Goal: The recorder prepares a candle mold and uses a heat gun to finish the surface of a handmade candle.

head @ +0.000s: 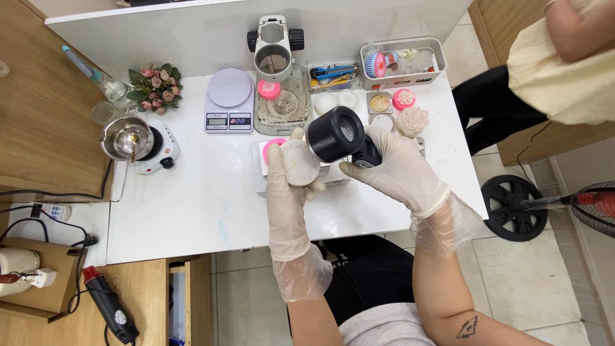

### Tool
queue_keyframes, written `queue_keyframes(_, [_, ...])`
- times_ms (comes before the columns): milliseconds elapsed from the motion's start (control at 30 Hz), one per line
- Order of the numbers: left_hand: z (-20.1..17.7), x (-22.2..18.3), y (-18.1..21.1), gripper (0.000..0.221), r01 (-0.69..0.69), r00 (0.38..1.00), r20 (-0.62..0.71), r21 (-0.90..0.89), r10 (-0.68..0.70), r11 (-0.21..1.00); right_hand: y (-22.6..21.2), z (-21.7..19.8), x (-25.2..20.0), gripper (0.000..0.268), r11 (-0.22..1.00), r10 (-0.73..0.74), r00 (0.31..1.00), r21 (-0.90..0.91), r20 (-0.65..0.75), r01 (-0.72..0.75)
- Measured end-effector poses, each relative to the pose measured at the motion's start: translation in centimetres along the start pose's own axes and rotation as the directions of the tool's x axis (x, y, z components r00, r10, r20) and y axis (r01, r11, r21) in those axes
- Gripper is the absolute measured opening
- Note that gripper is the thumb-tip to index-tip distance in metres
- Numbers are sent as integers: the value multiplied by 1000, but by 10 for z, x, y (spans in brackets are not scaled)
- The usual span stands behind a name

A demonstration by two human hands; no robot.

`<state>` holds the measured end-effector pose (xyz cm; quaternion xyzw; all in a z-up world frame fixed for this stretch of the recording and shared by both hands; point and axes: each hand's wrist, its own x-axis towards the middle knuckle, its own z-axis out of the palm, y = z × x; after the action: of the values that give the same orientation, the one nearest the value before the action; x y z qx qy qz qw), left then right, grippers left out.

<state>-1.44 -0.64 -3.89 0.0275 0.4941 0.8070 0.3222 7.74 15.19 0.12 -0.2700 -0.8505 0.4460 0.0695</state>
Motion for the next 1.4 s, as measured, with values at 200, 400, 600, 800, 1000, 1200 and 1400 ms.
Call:
queue_keyframes(200, [2, 0, 3, 69, 25, 998, -63, 39, -22, 999, -1, -5, -1, 45, 999, -8, 1000, -43, -30, 7])
queue_keyframes(400, [10, -3, 7, 56, 46, 989, -144, 160, -23, 986, 3, -7, -4, 46, 975, -221, 967, -48, -125, 217])
queue_keyframes(600, [5, 4, -5, 47, 63, 993, -113, 154, -46, 986, 10, -9, -2, 47, 988, -156, 981, -5, -112, 156])
queue_keyframes(800, [12, 4, 3, 48, 10, 998, -60, 192, 2, 981, 11, -11, 4, 40, 999, 48, 994, -18, -93, -50])
queue_keyframes(1000, [5, 16, -2, 59, 35, 999, -47, 157, -28, 987, 27, -8, 14, 39, 985, -171, 976, -46, -136, 166])
queue_keyframes(1200, [1, 26, -8, 84, 9, 996, 93, -65, -3, 998, 16, -7, 19, 48, 998, -55, 994, 31, -98, 58])
queue_keyframes(1400, [-15, 38, -41, 86, 45, 998, 47, -93, -40, 995, 19, 3, 18, 40, 992, 119, 993, 28, 28, -120])
